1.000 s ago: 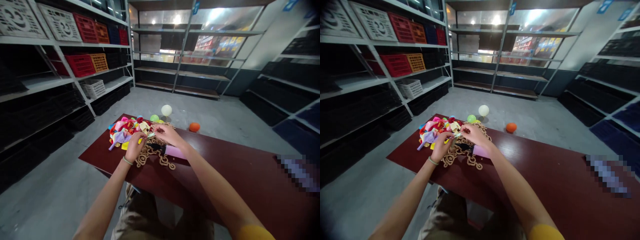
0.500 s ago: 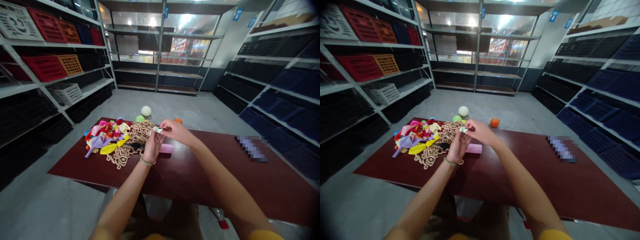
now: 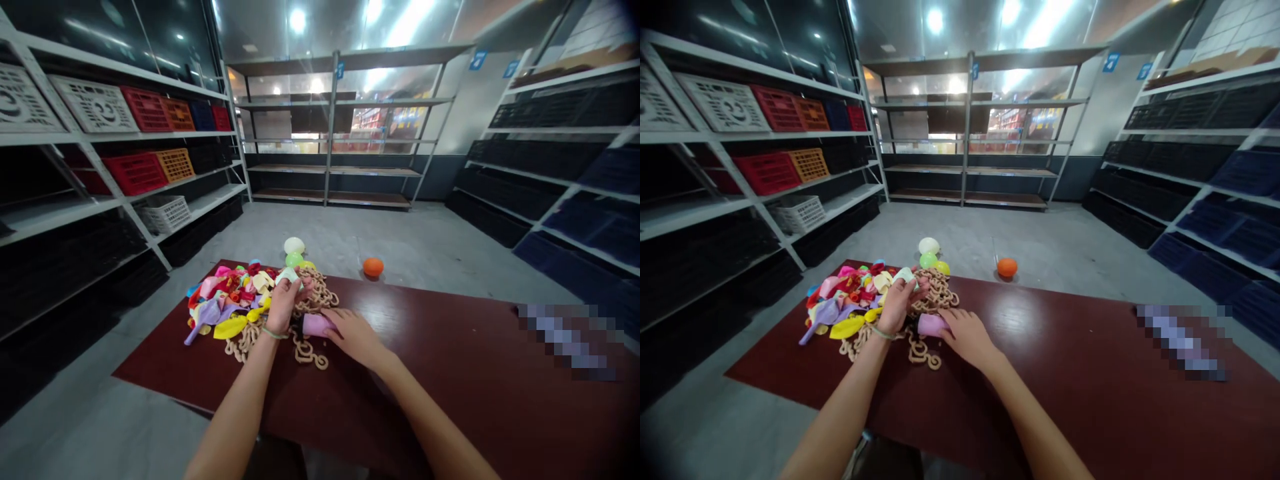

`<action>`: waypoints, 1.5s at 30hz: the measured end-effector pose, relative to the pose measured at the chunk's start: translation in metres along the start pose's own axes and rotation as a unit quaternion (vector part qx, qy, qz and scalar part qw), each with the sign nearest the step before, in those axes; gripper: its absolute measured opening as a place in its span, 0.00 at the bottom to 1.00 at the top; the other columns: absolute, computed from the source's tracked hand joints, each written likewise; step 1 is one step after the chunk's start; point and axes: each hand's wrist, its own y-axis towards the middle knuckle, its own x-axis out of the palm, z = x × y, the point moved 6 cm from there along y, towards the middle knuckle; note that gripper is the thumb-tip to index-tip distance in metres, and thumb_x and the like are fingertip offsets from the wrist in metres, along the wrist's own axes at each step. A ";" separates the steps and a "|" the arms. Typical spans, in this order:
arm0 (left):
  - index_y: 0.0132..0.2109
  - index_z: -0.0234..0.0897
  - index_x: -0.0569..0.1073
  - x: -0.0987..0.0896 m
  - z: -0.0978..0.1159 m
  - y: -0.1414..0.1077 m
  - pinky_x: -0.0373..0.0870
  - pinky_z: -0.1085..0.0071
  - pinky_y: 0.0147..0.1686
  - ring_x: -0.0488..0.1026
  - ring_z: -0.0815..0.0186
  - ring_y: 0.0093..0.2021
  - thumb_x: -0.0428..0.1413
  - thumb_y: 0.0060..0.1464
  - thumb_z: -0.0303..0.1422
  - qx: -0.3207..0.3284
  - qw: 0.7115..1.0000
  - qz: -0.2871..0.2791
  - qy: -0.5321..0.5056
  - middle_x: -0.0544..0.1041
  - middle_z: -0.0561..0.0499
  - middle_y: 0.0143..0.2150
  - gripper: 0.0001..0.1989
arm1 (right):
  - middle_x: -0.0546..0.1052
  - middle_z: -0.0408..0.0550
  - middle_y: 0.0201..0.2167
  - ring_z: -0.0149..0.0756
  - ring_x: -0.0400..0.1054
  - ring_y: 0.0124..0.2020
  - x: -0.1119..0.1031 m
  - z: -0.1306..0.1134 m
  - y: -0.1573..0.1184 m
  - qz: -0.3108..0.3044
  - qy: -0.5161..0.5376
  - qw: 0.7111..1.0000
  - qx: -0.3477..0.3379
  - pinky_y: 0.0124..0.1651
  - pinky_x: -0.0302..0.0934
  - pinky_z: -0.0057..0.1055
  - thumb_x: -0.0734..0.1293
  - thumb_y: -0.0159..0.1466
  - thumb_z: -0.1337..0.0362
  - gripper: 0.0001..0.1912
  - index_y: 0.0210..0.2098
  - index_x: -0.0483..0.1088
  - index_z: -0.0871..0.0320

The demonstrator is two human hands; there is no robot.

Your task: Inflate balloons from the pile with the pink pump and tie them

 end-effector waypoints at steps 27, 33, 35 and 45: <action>0.60 0.43 0.61 -0.042 0.000 0.001 0.76 0.62 0.47 0.80 0.60 0.45 0.57 0.61 0.37 0.062 0.980 0.147 -0.116 0.81 0.46 0.43 0.23 | 0.75 0.46 0.44 0.38 0.72 0.39 -0.025 0.010 -0.025 0.084 -0.136 0.987 0.023 0.34 0.61 0.31 0.61 0.67 0.56 0.30 0.68 0.56 0.46; 0.48 0.40 0.65 -0.040 -0.006 0.002 0.77 0.60 0.44 0.81 0.59 0.41 0.55 0.62 0.37 0.075 0.986 0.146 -0.027 0.82 0.44 0.41 0.11 | 0.75 0.47 0.44 0.39 0.72 0.41 -0.023 0.012 -0.024 0.070 -0.129 0.988 0.040 0.34 0.60 0.30 0.60 0.68 0.56 0.29 0.68 0.57 0.46; 0.46 0.39 0.65 -0.038 -0.010 0.002 0.77 0.60 0.43 0.80 0.59 0.40 0.56 0.61 0.37 0.070 0.987 0.143 -0.007 0.82 0.43 0.41 0.10 | 0.75 0.46 0.44 0.39 0.72 0.41 -0.022 0.012 -0.024 0.068 -0.125 0.989 0.046 0.35 0.61 0.31 0.61 0.67 0.56 0.29 0.68 0.57 0.46; 0.53 0.38 0.68 -0.017 -0.015 -0.005 0.74 0.62 0.47 0.79 0.60 0.42 0.60 0.58 0.38 0.041 0.990 0.099 -0.093 0.81 0.46 0.42 0.18 | 0.73 0.54 0.54 0.47 0.70 0.50 -0.013 0.011 -0.022 0.068 -0.057 0.993 0.075 0.45 0.64 0.38 0.64 0.65 0.55 0.30 0.64 0.58 0.57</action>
